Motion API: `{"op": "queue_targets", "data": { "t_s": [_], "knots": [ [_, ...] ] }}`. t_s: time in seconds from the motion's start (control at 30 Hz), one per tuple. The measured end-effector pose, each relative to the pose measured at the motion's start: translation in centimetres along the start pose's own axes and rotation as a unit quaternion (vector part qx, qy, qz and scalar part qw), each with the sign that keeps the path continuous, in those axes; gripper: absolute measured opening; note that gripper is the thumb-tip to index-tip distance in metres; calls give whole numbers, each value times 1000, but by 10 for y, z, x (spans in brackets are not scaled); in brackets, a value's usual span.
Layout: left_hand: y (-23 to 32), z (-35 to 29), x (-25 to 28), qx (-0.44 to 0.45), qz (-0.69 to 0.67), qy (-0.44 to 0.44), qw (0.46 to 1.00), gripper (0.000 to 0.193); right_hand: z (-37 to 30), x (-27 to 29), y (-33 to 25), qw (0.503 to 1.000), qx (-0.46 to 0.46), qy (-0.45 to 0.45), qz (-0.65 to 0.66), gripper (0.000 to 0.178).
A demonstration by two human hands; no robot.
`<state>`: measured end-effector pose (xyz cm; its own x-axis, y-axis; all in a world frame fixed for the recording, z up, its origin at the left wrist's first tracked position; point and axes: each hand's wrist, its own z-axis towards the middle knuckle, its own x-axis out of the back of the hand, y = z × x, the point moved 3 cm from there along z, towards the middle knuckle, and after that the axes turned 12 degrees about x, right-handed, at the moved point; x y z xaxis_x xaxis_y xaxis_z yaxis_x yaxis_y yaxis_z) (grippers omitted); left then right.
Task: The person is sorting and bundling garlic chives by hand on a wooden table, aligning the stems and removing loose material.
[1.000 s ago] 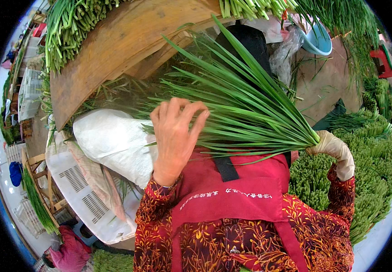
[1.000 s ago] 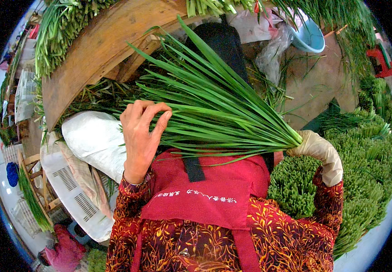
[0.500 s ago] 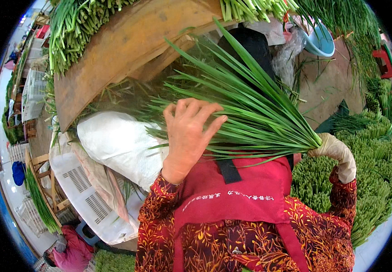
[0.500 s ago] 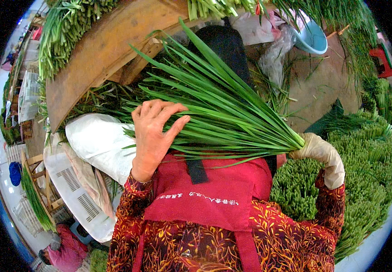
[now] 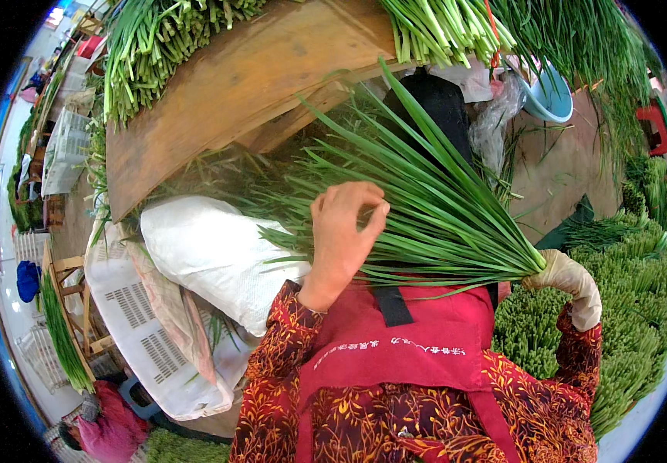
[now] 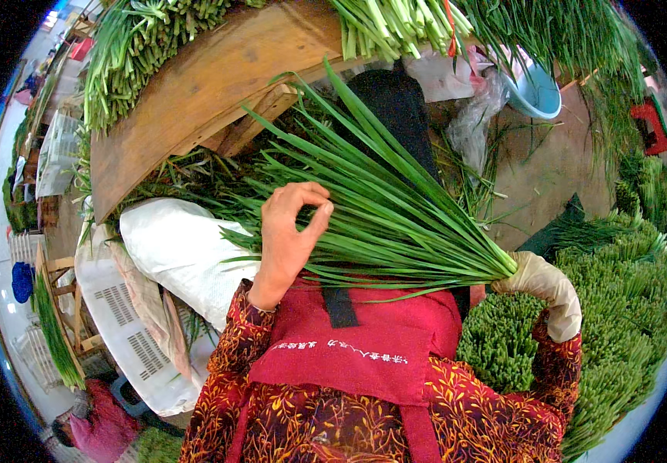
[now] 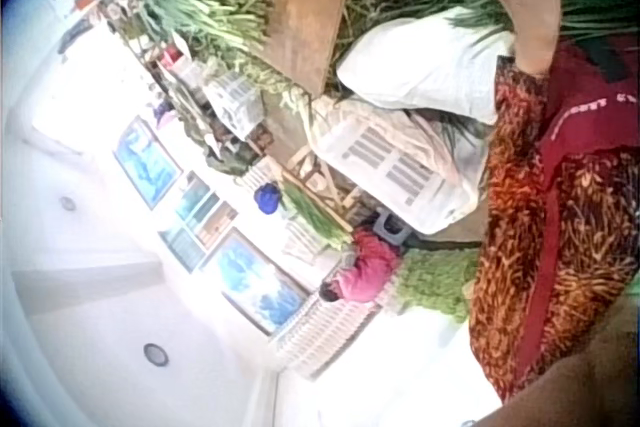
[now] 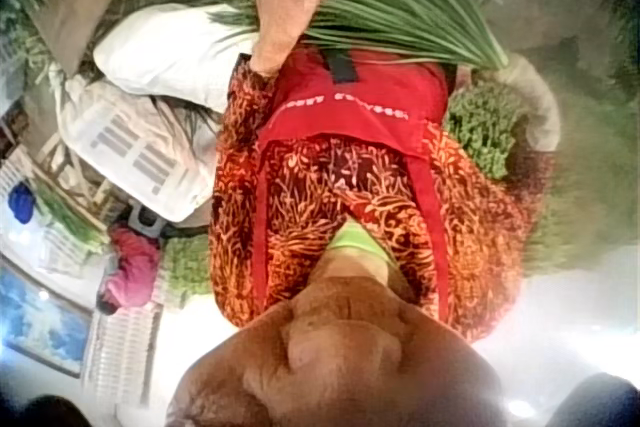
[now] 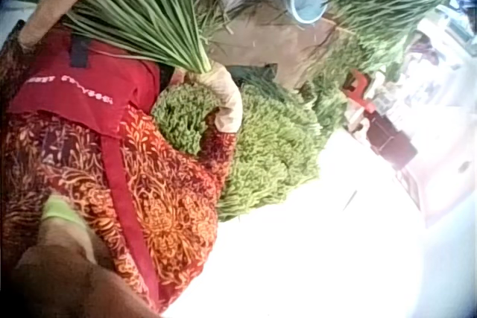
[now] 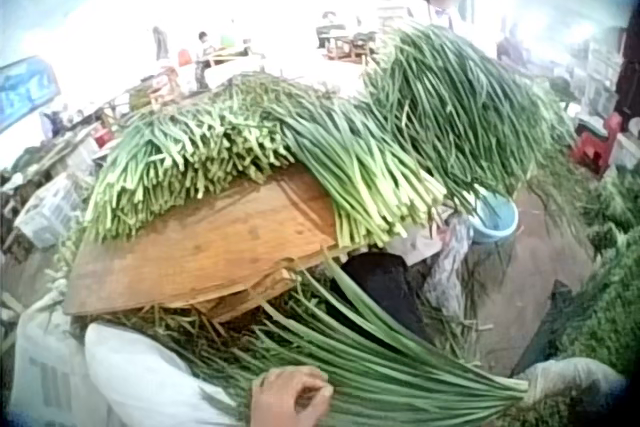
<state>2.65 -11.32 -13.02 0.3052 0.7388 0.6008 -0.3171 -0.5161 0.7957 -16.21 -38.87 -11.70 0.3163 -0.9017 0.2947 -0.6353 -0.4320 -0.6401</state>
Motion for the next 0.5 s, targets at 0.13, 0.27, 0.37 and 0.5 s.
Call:
{"op": "queue_targets", "data": {
  "t_s": [0.13,0.27,0.37,0.5],
  "knots": [
    [-27,2,8,141,-158,49,976,14,2,-1,2,1000,1,-3,2,25],
    [-60,3,59,240,-133,150,950,26,5,1,17,999,8,-11,-41,24],
    [-44,14,81,122,-46,199,971,23,5,2,16,998,-4,-19,-52,22],
    [1,36,57,-86,88,109,986,20,8,7,3,999,6,-27,-31,23]
  ]
}}
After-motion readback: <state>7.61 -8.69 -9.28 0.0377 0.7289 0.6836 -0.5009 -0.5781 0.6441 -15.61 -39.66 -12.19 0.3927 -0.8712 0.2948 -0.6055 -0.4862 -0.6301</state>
